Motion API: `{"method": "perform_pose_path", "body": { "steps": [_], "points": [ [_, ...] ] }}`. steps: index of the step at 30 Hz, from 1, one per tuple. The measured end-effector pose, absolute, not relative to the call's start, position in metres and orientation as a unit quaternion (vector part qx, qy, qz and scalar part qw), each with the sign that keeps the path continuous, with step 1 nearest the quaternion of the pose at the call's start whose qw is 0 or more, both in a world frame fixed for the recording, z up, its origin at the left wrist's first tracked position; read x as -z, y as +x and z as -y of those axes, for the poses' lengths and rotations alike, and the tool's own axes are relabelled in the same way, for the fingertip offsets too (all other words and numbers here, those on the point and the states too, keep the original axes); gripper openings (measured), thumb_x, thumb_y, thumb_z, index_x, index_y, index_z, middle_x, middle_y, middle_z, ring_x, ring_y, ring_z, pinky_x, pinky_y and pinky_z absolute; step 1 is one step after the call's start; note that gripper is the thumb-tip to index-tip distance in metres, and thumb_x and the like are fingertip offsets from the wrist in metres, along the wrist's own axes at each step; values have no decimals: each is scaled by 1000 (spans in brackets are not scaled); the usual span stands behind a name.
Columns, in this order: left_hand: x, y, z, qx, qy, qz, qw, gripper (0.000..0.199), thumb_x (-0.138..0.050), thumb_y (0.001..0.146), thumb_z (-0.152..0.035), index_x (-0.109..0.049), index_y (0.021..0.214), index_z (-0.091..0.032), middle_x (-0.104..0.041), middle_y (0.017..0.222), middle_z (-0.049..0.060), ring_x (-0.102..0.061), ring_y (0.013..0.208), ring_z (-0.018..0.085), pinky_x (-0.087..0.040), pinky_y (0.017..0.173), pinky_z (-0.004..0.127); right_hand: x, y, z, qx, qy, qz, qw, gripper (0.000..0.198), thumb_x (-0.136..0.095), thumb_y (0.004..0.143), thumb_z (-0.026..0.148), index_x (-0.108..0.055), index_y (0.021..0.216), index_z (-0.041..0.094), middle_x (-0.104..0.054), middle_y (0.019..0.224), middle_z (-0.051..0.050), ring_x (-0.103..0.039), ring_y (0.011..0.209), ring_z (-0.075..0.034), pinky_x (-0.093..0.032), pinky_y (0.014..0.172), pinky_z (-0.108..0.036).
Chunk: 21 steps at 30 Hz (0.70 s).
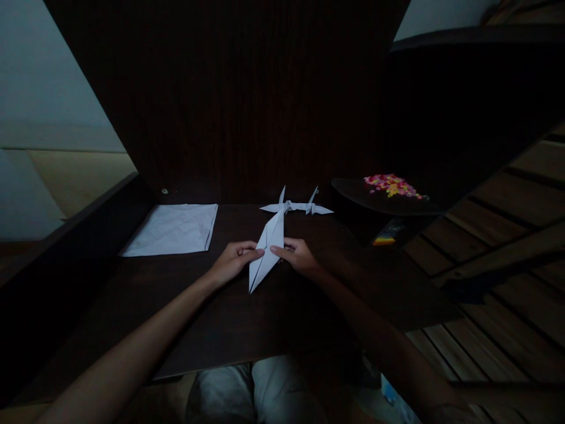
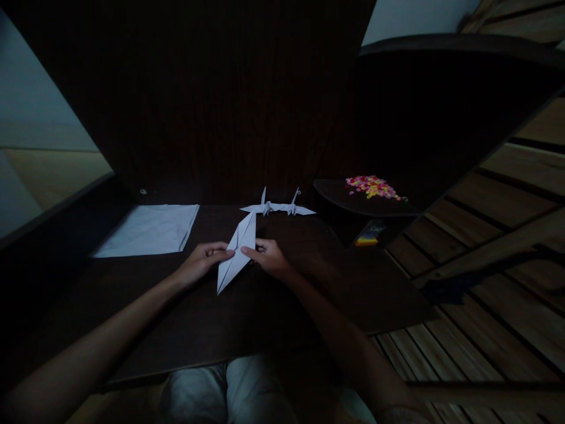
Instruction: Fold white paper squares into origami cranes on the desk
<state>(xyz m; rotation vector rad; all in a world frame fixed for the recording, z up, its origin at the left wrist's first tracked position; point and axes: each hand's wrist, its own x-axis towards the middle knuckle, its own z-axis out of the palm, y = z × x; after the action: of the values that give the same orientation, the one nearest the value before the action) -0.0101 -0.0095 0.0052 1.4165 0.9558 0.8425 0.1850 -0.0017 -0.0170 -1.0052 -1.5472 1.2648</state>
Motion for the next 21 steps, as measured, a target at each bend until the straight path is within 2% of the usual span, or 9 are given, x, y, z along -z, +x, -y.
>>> {"method": "perform_pose_path", "body": {
  "steps": [3, 7, 12, 15, 21],
  "points": [
    [-6, -10, 12, -336, 617, -396, 591, 33, -64, 77, -45, -71, 83, -12, -70, 74, 3, -61, 65, 16, -44, 60, 24, 14, 184, 4, -534, -388, 637, 398, 33, -68, 72, 44, -70, 86, 14, -67, 73, -2, -58, 59, -13, -48, 52, -24],
    [-6, -10, 14, -318, 608, -385, 617, 33, -66, 77, -44, -72, 87, -13, -72, 76, 5, -62, 65, 16, -45, 59, 25, 10, 183, 9, -566, -368, 646, 357, 30, -70, 69, 41, -69, 82, 14, -65, 73, -1, -57, 60, -12, -47, 51, -22],
    [-5, -10, 12, -353, 568, -386, 636, 33, -71, 72, -42, -72, 85, -12, -72, 77, 6, -63, 64, 16, -45, 59, 24, 8, 188, 9, -595, -345, 619, 379, 25, -72, 67, 37, -66, 76, 14, -62, 63, 0, -55, 56, -11, -45, 54, -23],
    [-5, -11, 11, -371, 540, -389, 648, 36, -73, 70, -43, -72, 84, -11, -72, 76, 7, -63, 63, 17, -45, 59, 25, 10, 192, 6, -620, -307, 609, 388, 28, -70, 68, 40, -65, 74, 14, -62, 57, -1, -54, 52, -12, -43, 52, -25],
    [-5, -12, 10, -366, 528, -377, 667, 38, -75, 68, -43, -73, 87, -11, -72, 77, 8, -62, 62, 16, -44, 57, 24, 11, 195, 7, -594, -293, 628, 409, 27, -73, 69, 40, -66, 78, 16, -60, 71, -1, -56, 59, -12, -44, 54, -25]
  ]
}}
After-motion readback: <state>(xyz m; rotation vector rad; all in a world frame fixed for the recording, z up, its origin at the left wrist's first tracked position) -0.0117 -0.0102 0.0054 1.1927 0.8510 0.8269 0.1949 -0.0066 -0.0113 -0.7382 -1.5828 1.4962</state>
